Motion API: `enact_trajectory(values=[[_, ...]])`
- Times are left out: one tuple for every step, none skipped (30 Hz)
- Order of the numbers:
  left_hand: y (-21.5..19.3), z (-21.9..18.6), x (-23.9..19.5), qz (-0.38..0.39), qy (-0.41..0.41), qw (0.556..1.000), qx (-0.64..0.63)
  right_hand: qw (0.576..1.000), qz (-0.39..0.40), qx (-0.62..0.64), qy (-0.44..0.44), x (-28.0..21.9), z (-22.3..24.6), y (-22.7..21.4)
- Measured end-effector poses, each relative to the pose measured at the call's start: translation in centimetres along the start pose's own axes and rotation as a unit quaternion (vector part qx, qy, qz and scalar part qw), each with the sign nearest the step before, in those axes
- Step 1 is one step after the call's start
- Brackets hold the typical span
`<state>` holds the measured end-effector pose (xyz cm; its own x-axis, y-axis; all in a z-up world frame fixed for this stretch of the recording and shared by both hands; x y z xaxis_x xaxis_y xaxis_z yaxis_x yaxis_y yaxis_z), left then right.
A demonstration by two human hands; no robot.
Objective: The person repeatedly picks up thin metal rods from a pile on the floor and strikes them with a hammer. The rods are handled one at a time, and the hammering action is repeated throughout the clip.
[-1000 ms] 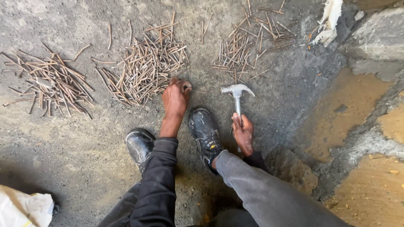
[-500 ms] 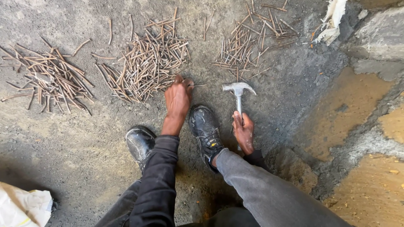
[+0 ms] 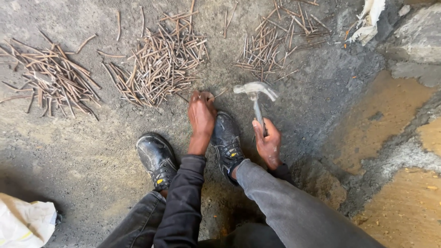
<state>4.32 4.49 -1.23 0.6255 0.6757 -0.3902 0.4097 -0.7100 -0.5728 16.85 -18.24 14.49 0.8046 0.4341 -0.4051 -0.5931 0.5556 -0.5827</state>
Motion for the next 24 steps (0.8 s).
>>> enact_trajectory(values=[[-0.1, -0.1, -0.3, -0.003, 0.000, 1.000, 0.001, 1.000, 0.002, 0.002, -0.002, -0.3, -0.6, 0.3], [-0.3, -0.3, -0.4, -0.009, 0.001, 1.000, -0.011, 1.000, 0.001, -0.023, -0.016, -0.4, -1.1, 0.6], [-0.4, -0.4, -0.5, -0.014, 0.002, 1.000, -0.023, 0.998, 0.001, -0.047, -0.029, -0.4, -1.6, 1.0], [-0.2, -0.2, -0.5, -0.013, 0.001, 1.000, -0.023, 0.998, 0.002, -0.048, -0.028, -0.4, -1.3, 1.3], [0.0, 0.0, -0.5, -0.023, 0.007, 0.999, -0.025, 0.998, 0.021, -0.055, -0.030, -0.4, -1.0, 1.9], [0.1, 0.1, -0.3, -0.032, 0.013, 0.999, -0.027, 0.997, 0.039, -0.062, -0.033, -0.3, -0.7, 2.6], [0.1, -0.1, -0.8, -0.031, 0.013, 0.999, -0.027, 0.997, 0.038, -0.062, -0.031, -0.7, -0.4, 2.7], [-0.1, -0.6, -0.8, -0.043, 0.024, 0.998, -0.031, 0.997, 0.024, -0.042, -0.060, -0.6, 0.4, 2.8], [-0.4, -1.0, -0.8, -0.055, 0.036, 0.997, -0.036, 0.996, 0.010, -0.023, -0.089, -0.5, 1.3, 2.9], [-0.3, -0.9, -0.7, -0.058, 0.035, 0.997, -0.036, 0.995, 0.012, -0.023, -0.091, -0.4, 1.3, 2.7], [-0.3, -0.8, -0.6, -0.065, 0.039, 0.996, -0.037, 0.992, -0.003, -0.030, -0.123, -0.4, 1.6, 2.4], [0.0, -0.7, -1.0, -0.066, 0.042, 0.996, -0.039, 0.988, -0.019, -0.038, -0.150, -1.0, 1.8, 2.0], [0.1, -0.4, -1.2, -0.064, 0.040, 0.996, -0.040, 0.988, -0.018, -0.040, -0.148, -1.2, 1.6, 1.7], [0.1, -0.3, -1.0, -0.070, 0.043, 0.996, -0.038, 0.982, -0.030, -0.049, -0.180, -1.2, 1.9, 1.3], [0.2, -0.3, -0.8, -0.076, 0.047, 0.995, -0.036, 0.975, -0.041, -0.058, -0.211, -1.2, 2.2, 0.9], [0.5, 0.0, -0.8, -0.076, 0.045, 0.995, -0.037, 0.975, -0.039, -0.059, -0.211, -1.0, 1.2, 1.4], [0.8, 0.3, -0.8, -0.077, 0.047, 0.995, -0.036, 0.968, -0.034, -0.063, -0.239, -1.0, 0.5, 1.9], [1.1, 0.4, -0.5, -0.080, 0.052, 0.995, -0.037, 0.960, -0.032, -0.068, -0.268, -0.8, 0.0, 2.3], [1.9, 1.0, -0.9, -0.081, 0.053, 0.995, -0.039, 0.960, -0.033, -0.070, -0.270, -1.3, 1.0, 2.3], [2.6, 1.7, -0.7, -0.080, 0.046, 0.995, -0.029, 0.964, -0.017, -0.071, -0.258, -1.1, 1.9, 2.6], [3.3, 2.4, -0.3, -0.079, 0.038, 0.996, -0.018, 0.967, -0.001, -0.072, -0.245, -0.9, 2.8, 2.9], [3.0, 1.9, 0.1, -0.086, 0.039, 0.995, -0.019, 0.965, 0.000, -0.071, -0.251, -1.1, 2.8, 2.5], [2.8, 1.6, 0.6, -0.086, 0.040, 0.995, -0.027, 0.968, -0.009, -0.058, -0.245, -1.1, 2.7, 2.1], [2.9, 1.6, -0.3, -0.074, 0.037, 0.996, -0.034, 0.973, -0.016, -0.048, -0.226, -2.6, 2.2, 1.6]])
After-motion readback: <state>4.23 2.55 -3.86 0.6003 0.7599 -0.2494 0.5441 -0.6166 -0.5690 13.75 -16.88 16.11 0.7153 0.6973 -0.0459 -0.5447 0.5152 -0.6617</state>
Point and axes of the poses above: each hand's wrist, its own x-axis towards the middle knuckle, its own y-axis out of the palm, z = x × y, the point moved 6 cm from there along x, towards the middle knuckle, and after that the axes turned 7 degrees about z, right-handed, at the moved point
